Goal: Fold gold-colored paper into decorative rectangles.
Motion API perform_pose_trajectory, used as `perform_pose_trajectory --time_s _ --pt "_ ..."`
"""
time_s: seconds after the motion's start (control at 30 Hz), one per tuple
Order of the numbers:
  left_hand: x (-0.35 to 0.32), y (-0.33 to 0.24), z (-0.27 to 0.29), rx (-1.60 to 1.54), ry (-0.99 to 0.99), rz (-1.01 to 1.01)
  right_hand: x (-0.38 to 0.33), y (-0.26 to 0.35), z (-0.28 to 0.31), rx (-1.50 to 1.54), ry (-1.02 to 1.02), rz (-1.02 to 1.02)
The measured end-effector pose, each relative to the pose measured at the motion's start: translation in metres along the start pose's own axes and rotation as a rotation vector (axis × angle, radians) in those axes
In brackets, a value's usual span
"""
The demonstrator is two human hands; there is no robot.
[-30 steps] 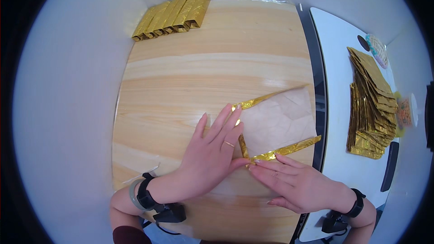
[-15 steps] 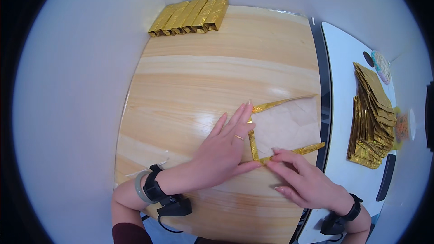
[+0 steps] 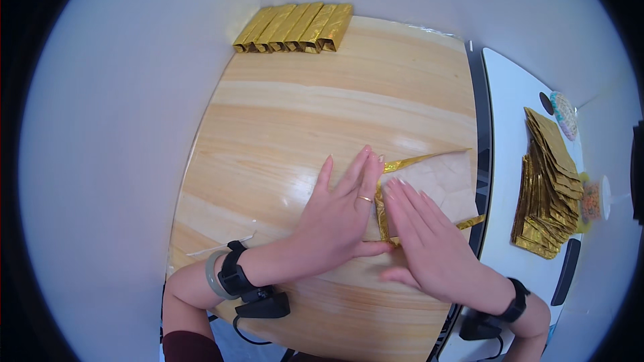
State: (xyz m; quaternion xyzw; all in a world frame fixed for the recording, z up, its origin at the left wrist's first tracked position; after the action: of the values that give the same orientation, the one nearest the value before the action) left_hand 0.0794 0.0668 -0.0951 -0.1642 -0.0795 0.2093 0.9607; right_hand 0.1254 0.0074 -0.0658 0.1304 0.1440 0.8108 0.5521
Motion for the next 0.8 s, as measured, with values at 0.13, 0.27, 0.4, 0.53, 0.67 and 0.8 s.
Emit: perform_pose_trajectory --time_s 0.13,0.27,0.4,0.53,0.67,0.8 --pt "-0.001 0.005 -0.007 0.069 0.005 -0.001 0.025 -0.018 -0.012 -0.128 -0.116 -0.005" --pt "-0.002 0.003 0.000 0.022 -0.045 0.013 0.020 -0.036 -0.014 -0.303 -0.047 -0.029" --pt "-0.002 -0.002 0.004 0.102 -0.052 -0.039 0.011 -0.050 -0.006 -0.348 0.004 -0.089" --pt "-0.001 -0.003 0.001 0.137 -0.018 -0.046 -0.004 -0.067 0.002 -0.377 0.025 -0.147" --pt "-0.001 -0.004 0.002 0.174 -0.005 -0.043 -0.020 -0.089 0.012 -0.405 0.019 -0.227" --pt "0.000 -0.002 0.000 0.182 0.009 -0.037 -0.030 -0.097 0.017 -0.462 0.025 -0.252"
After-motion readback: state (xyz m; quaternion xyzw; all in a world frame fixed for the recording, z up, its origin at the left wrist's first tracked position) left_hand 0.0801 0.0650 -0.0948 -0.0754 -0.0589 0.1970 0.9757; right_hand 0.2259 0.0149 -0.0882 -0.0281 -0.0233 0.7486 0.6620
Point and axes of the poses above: each hand's wrist, its own x-axis towards the middle knuckle, its own z-axis out of the back of the hand, y = z × x, the point moved 10 cm from there along x, towards the middle knuckle
